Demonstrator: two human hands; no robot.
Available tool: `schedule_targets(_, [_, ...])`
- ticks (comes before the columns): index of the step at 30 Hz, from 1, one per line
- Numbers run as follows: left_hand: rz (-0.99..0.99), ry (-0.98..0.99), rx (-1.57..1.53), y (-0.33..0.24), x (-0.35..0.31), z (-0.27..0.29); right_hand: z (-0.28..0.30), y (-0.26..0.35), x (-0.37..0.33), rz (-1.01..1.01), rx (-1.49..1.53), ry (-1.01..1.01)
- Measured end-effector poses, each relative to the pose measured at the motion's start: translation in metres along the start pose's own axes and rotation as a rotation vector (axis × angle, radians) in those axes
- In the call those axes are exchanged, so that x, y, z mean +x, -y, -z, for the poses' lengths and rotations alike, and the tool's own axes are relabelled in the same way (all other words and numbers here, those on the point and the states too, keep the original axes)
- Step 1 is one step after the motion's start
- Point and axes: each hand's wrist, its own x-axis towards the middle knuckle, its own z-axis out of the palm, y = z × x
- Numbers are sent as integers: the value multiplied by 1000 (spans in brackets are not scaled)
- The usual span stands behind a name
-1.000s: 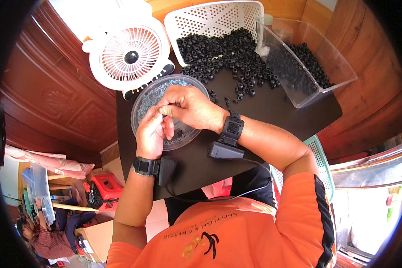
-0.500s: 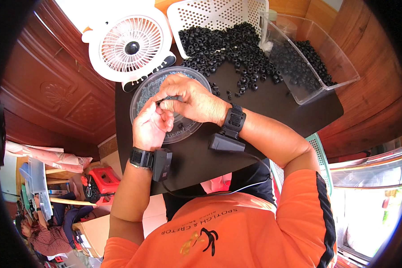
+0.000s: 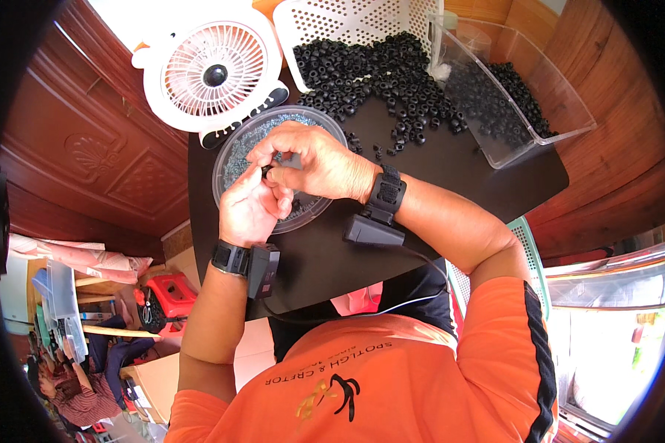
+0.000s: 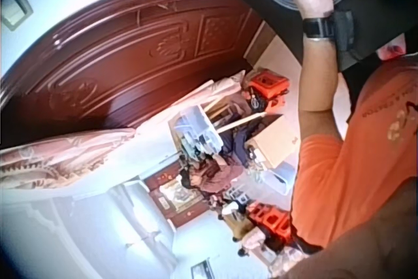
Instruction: Sorting small black rubber or plastic gaskets from a pile onto a clear tray.
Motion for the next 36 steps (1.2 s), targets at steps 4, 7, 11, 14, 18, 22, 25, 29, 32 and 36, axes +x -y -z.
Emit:
schedule_targets(4, [20,21,-22,1,2,3,1,2,0,-54,64,15])
schedule_targets(7, [-6,70,-72,4,3,11,0,0,-1,-62,63,-4])
schedule_targets(11, [-19,20,-85,4,1,11,-2,2,-2,-100,53,-36])
schedule_targets(14, [-27,16,-93,5,1,8,-2,0,-2,-87,48,-50])
schedule_targets(18, [-65,-26,-108,2,0,13,-3,5,0,-189,-66,-137])
schedule_targets(22, [-172,-26,-106,-19,2,23,11,12,1,-337,-193,63])
schedule_targets(25, [-226,-26,-50,-25,1,21,3,11,-8,-172,-423,376])
schedule_targets(29, [-238,4,7,-25,-1,14,-10,6,-13,-128,-591,398])
schedule_targets(32, [-268,37,58,-24,-2,9,-15,6,-14,-117,-647,392])
schedule_targets(36, [-281,36,120,-19,-9,-1,-18,-3,-16,-31,-691,326])
